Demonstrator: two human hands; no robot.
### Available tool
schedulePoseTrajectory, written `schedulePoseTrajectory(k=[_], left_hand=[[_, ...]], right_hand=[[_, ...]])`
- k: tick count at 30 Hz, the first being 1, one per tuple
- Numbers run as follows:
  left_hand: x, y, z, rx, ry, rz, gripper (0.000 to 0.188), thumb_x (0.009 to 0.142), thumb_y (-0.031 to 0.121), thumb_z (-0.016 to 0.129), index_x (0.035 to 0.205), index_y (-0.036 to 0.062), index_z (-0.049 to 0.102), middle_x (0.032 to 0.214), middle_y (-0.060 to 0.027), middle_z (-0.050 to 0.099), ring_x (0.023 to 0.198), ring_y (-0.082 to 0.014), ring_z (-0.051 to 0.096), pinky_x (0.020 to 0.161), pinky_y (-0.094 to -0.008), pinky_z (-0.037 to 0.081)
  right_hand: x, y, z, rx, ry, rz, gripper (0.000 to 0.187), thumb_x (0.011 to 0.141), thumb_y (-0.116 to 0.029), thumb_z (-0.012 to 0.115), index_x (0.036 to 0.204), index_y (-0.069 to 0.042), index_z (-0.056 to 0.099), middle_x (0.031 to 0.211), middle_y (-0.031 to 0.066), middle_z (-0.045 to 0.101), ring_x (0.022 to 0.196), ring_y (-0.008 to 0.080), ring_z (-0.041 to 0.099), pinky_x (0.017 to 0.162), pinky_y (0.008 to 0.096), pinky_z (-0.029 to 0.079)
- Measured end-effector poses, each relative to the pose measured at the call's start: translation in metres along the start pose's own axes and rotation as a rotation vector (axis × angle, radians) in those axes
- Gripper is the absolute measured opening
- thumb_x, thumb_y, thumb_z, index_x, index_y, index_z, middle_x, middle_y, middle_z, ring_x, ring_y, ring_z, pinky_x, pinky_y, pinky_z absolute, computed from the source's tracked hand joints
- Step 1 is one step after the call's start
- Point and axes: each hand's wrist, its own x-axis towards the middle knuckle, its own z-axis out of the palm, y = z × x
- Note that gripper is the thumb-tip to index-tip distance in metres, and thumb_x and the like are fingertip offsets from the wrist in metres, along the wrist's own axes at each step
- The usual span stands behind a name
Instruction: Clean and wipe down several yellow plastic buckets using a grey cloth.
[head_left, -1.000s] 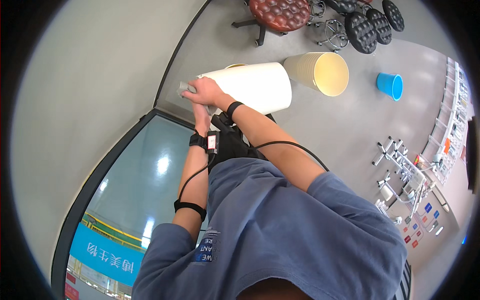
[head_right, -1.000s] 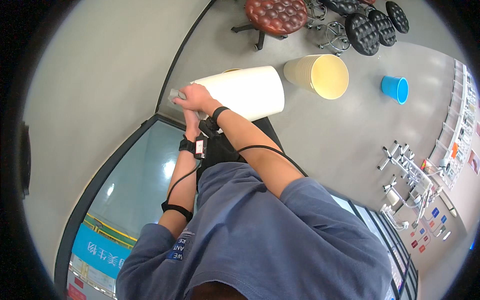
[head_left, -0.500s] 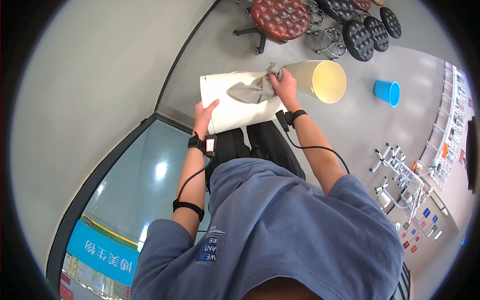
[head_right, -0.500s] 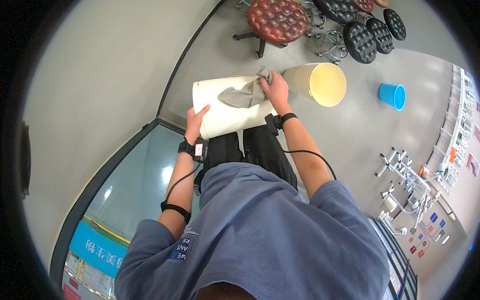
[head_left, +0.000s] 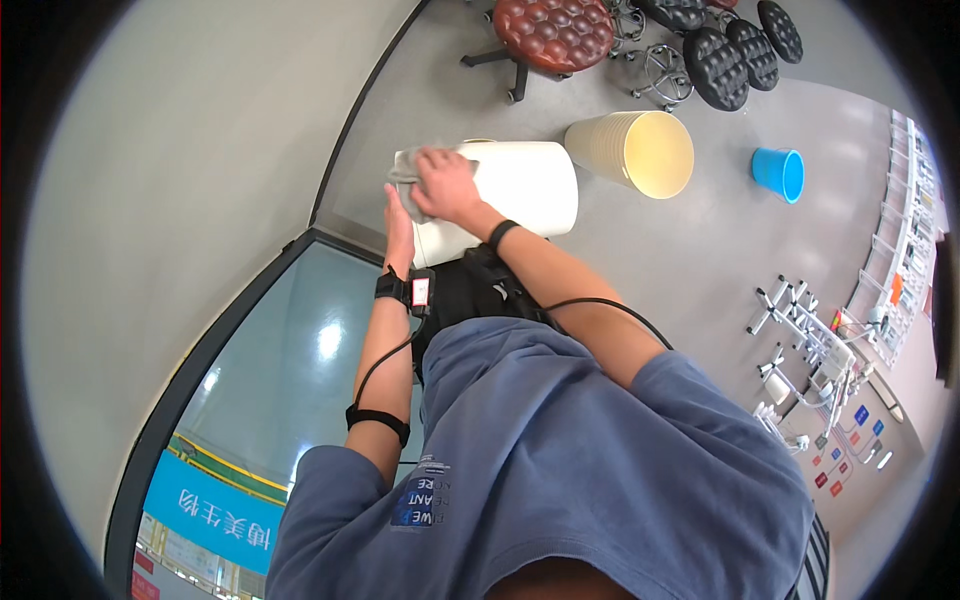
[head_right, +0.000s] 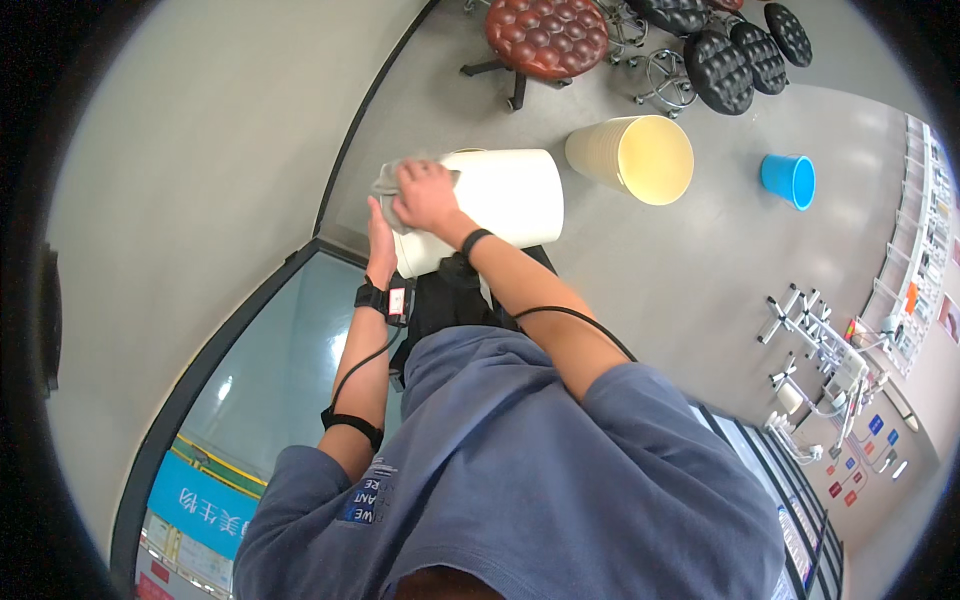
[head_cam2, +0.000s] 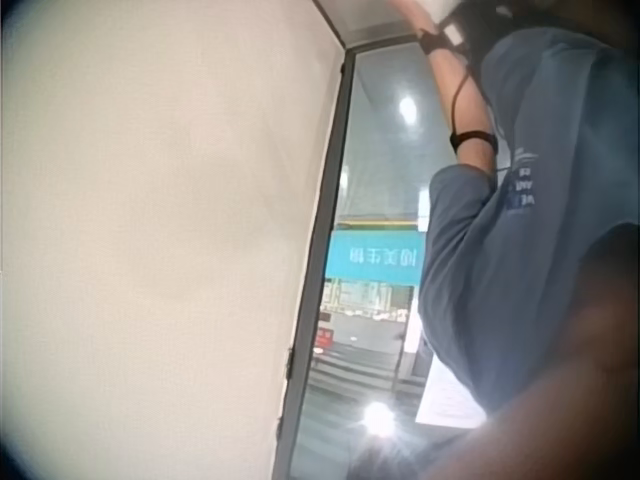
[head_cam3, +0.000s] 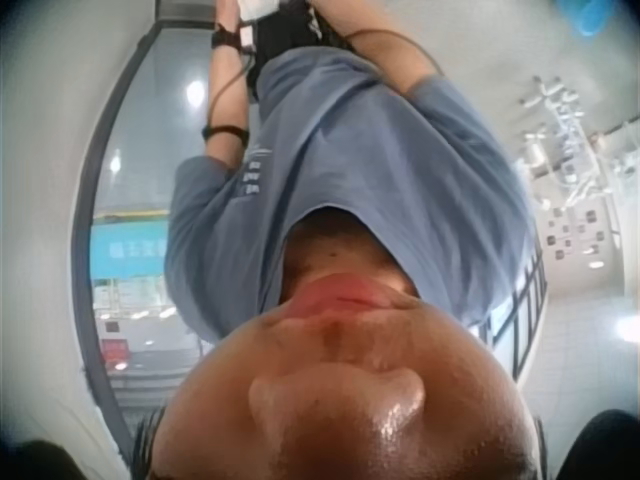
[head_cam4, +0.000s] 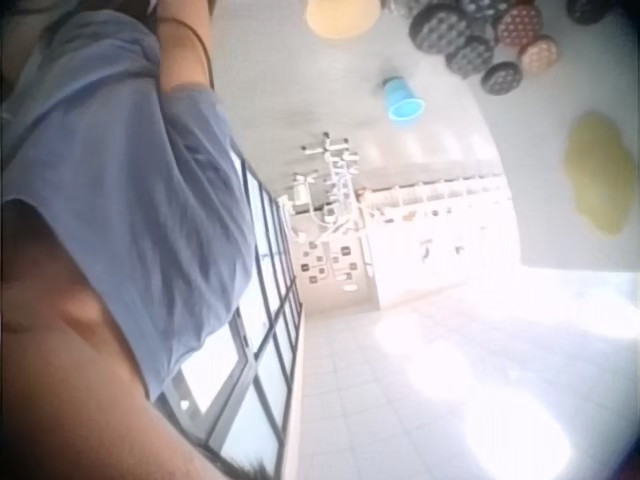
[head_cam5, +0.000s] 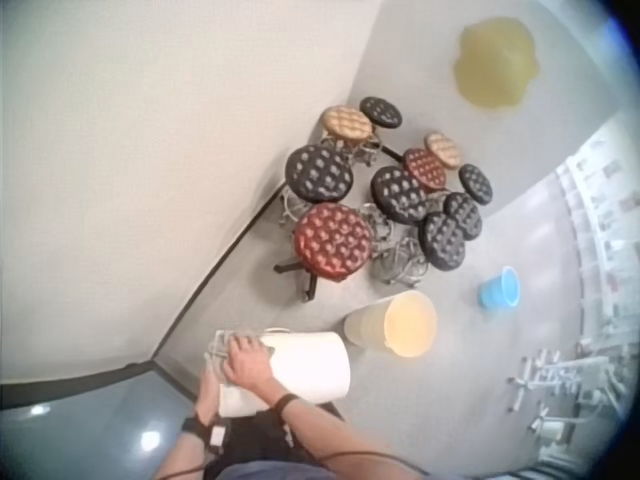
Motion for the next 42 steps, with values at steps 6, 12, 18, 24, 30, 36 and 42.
schedulePoseTrajectory(k=[6,12,18,24,30,36,42], left_hand=[[-0.022,0.030,0.024,0.039,0.097,0.113,0.059,0.093,0.049,0.037,0.097,-0.0059,0.060,0.090,-0.0082,0.060,0.081,-0.0142,0.054,0.074,-0.0281,0.043],[-0.005,0.024,0.004,0.229,-0.048,0.158,0.029,0.087,0.023,0.058,0.092,-0.0054,0.060,0.081,-0.0056,0.062,0.075,-0.0109,0.056,0.067,-0.0251,0.044],[0.003,0.038,0.007,0.069,-0.216,0.115,0.037,0.080,0.003,0.053,0.116,-0.0038,0.046,0.107,-0.0117,0.057,0.094,-0.0178,0.056,0.081,-0.0283,0.044],[-0.008,0.044,0.017,0.197,-0.205,0.247,0.038,0.077,-0.002,0.051,0.115,-0.0048,0.047,0.106,-0.0119,0.058,0.096,-0.0174,0.055,0.084,-0.0282,0.041],[-0.009,0.037,0.020,0.226,-0.098,0.265,0.031,0.072,0.002,0.058,0.102,-0.0045,0.055,0.095,-0.0079,0.060,0.087,-0.0160,0.054,0.078,-0.0292,0.042],[-0.008,0.035,0.001,0.053,-0.138,0.133,0.015,0.076,0.007,0.056,0.085,-0.0042,0.061,0.081,-0.0058,0.062,0.072,-0.0129,0.056,0.066,-0.0246,0.043],[0.000,0.066,0.025,0.215,-0.098,-0.079,0.044,0.087,0.037,0.054,0.083,-0.0055,0.062,0.076,-0.0071,0.062,0.068,-0.0146,0.057,0.062,-0.0264,0.044]], right_hand=[[0.014,0.014,-0.014,0.219,-0.045,-0.152,0.045,0.070,-0.022,0.058,0.110,-0.004,0.050,0.114,0.0156,0.054,0.099,0.0339,0.054,0.084,0.0448,0.043],[-0.047,0.110,-0.074,0.116,0.111,0.212,0.051,0.066,-0.015,0.060,0.114,-0.003,0.046,0.109,0.0163,0.057,0.097,0.0352,0.054,0.082,0.0420,0.045],[-0.072,0.143,-0.059,-0.114,0.223,0.196,0.044,0.069,-0.020,0.056,0.110,-0.004,0.053,0.107,0.0159,0.058,0.097,0.0363,0.054,0.082,0.0449,0.044],[0.005,0.070,-0.014,0.133,0.004,0.264,0.036,0.071,-0.026,0.055,0.101,-0.008,0.061,0.090,0.0177,0.061,0.081,0.0348,0.059,0.074,0.0448,0.047],[0.068,-0.004,0.007,0.465,-0.158,-0.074,0.042,0.070,-0.021,0.050,0.107,-0.003,0.058,0.100,0.0201,0.059,0.091,0.0364,0.057,0.082,0.0413,0.046],[0.028,0.036,-0.017,0.502,0.038,-0.007,0.039,0.071,-0.016,0.050,0.107,-0.001,0.057,0.105,0.0197,0.058,0.094,0.0358,0.056,0.083,0.0397,0.046],[-0.084,0.139,-0.074,0.150,0.236,0.346,0.039,0.073,-0.016,0.050,0.110,-0.002,0.055,0.108,0.0194,0.057,0.098,0.0367,0.055,0.086,0.0418,0.044]])
